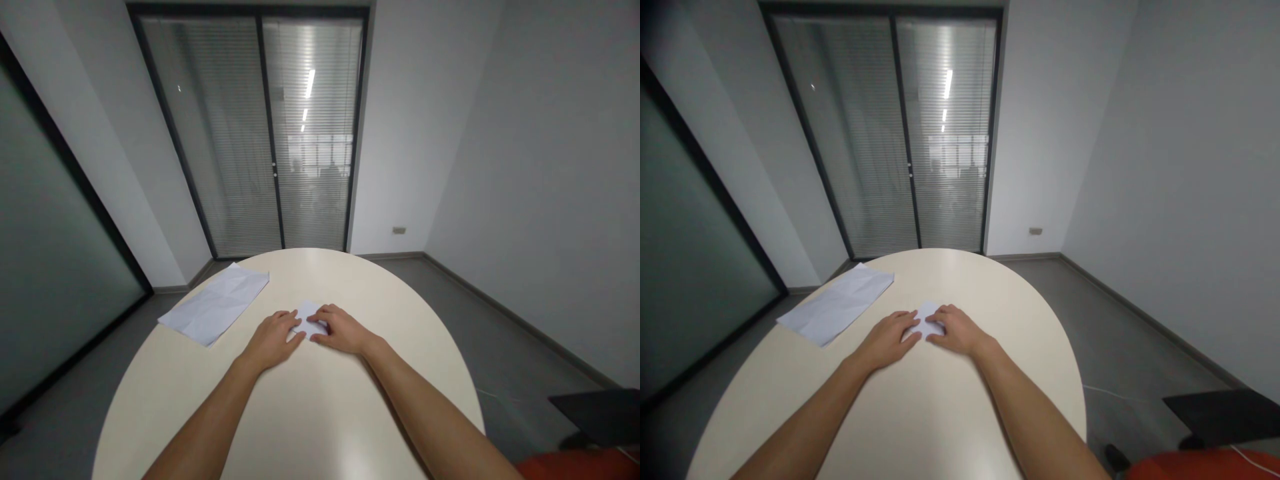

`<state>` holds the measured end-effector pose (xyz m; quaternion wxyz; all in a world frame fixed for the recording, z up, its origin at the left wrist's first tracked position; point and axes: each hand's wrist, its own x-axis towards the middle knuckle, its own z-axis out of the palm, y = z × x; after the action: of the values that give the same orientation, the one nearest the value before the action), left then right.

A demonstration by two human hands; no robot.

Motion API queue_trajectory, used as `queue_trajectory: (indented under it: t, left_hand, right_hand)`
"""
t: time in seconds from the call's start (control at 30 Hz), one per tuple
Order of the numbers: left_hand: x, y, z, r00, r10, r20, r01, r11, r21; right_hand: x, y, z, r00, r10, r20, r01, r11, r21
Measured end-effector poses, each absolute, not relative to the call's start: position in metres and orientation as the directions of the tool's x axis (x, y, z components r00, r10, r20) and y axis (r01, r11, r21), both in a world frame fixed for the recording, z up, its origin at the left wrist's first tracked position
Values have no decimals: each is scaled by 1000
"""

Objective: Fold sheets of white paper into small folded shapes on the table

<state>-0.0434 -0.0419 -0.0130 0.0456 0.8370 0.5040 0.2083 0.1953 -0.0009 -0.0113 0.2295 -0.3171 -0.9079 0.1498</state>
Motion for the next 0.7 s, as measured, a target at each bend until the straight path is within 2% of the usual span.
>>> queue_trajectory:
  t: [0.23,0.47,0.7]
  left_hand:
    - [-45,-39,-18,458,841,288,798,-532,285]
    - [-43,-38,-17,539,779,321,720,-623,304]
    - [-42,-34,-20,557,772,307,715,-634,295]
  right_hand:
    - [203,5,-8,-732,627,266,438,732,-522]
    - [203,4,-5,-730,637,246,464,727,-507]
    - [204,8,-10,-724,635,270,444,728,-522]
